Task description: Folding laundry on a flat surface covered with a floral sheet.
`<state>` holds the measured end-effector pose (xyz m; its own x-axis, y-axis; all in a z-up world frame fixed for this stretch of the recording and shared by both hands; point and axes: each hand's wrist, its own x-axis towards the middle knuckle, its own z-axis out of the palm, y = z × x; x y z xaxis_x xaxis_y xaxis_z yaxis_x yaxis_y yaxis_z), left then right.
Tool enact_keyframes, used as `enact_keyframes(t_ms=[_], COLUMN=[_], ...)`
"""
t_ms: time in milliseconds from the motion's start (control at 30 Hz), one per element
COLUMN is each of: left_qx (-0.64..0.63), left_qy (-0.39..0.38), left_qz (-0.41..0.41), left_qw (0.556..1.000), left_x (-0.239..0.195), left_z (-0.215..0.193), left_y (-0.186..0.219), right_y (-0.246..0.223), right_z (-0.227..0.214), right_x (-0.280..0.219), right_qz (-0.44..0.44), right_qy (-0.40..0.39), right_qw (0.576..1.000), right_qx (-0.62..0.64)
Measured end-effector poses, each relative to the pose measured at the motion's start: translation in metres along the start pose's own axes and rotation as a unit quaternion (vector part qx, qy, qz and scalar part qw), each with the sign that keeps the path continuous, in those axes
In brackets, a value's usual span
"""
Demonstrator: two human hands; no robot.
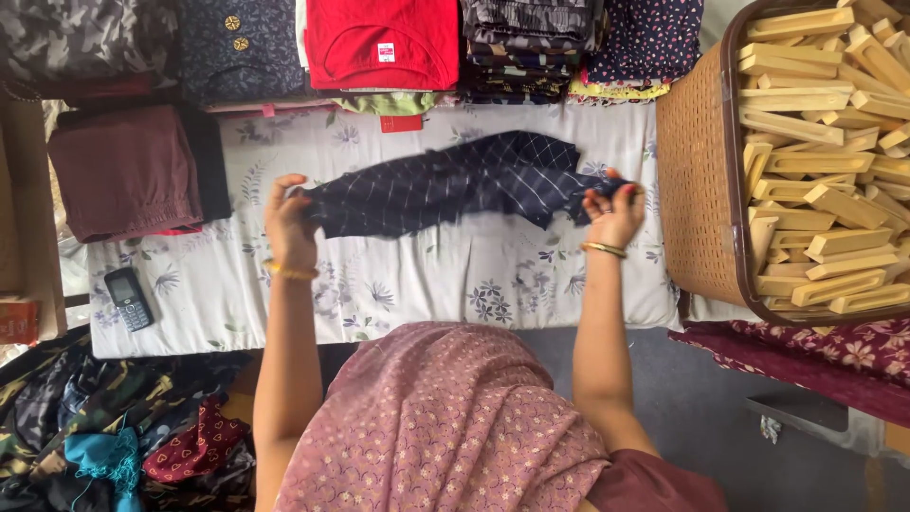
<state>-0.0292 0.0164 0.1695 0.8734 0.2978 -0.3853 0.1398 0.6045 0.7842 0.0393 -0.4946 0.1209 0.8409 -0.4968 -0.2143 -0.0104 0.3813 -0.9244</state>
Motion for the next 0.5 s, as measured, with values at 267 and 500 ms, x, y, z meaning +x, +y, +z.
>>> enact_keyframes(t_ms=[267, 500], left_qx=[-0.229, -0.194], left_qy=[-0.065, 0.035], left_qz=[0.107, 0.112], left_qw=[0.965, 0.974], left_x=[-0.102, -0.033], left_z=[0.045, 0.014], left_y=[0.107, 0.058], right_y=[-0.112, -0.042], right_z=[-0.015, 0.015], right_x=[-0.029, 0.036], right_qz=[-0.119, -0.040], right_qy=[-0.105, -0.035], right_qw=[0.967, 0.990], right_qx=[0.197, 0.127])
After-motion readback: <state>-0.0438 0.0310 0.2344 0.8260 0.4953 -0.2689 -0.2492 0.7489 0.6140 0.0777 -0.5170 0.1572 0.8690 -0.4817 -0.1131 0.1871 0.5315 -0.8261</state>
